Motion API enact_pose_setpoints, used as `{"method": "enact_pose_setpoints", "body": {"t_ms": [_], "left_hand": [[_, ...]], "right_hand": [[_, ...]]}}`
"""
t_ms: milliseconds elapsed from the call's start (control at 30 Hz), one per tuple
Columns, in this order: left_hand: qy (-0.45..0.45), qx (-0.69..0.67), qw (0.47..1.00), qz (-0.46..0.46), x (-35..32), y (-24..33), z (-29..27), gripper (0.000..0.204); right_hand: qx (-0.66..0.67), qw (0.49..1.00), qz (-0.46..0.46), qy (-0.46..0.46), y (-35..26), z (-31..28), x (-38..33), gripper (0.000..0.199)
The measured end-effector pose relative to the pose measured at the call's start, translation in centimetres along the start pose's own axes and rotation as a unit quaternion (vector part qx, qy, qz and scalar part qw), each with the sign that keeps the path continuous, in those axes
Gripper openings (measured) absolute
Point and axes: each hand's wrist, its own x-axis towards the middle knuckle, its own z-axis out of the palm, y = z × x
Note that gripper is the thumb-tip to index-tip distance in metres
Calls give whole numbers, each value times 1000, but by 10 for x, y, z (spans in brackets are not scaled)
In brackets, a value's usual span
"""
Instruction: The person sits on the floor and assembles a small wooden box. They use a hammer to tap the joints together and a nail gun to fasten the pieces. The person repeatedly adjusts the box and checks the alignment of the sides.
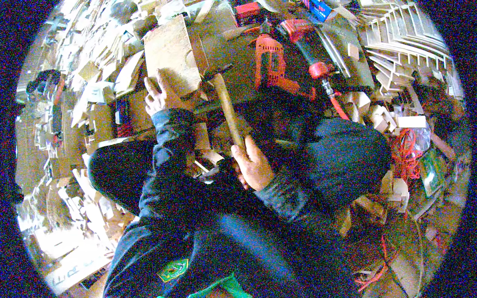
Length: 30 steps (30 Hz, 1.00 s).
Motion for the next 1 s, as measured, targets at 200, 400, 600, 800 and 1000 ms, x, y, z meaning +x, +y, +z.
{"method": "enact_pose_setpoints", "body": {"t_ms": [200,400,600,800,1000], "left_hand": [[-5,-6,1000,-5,1,1,0,119],[-28,-22,998,56,7,-17,-2,121],[-43,-47,946,317,50,-74,9,124],[-19,-70,895,441,99,-135,12,111],[-23,-73,890,450,107,-159,29,109]], "right_hand": [[-194,918,-296,180,23,0,42,24],[-293,909,-183,235,29,-5,56,35],[-332,876,-220,273,40,-5,74,37],[-345,855,-230,311,82,-32,134,33],[-221,909,-225,273,84,-32,152,30]]}}
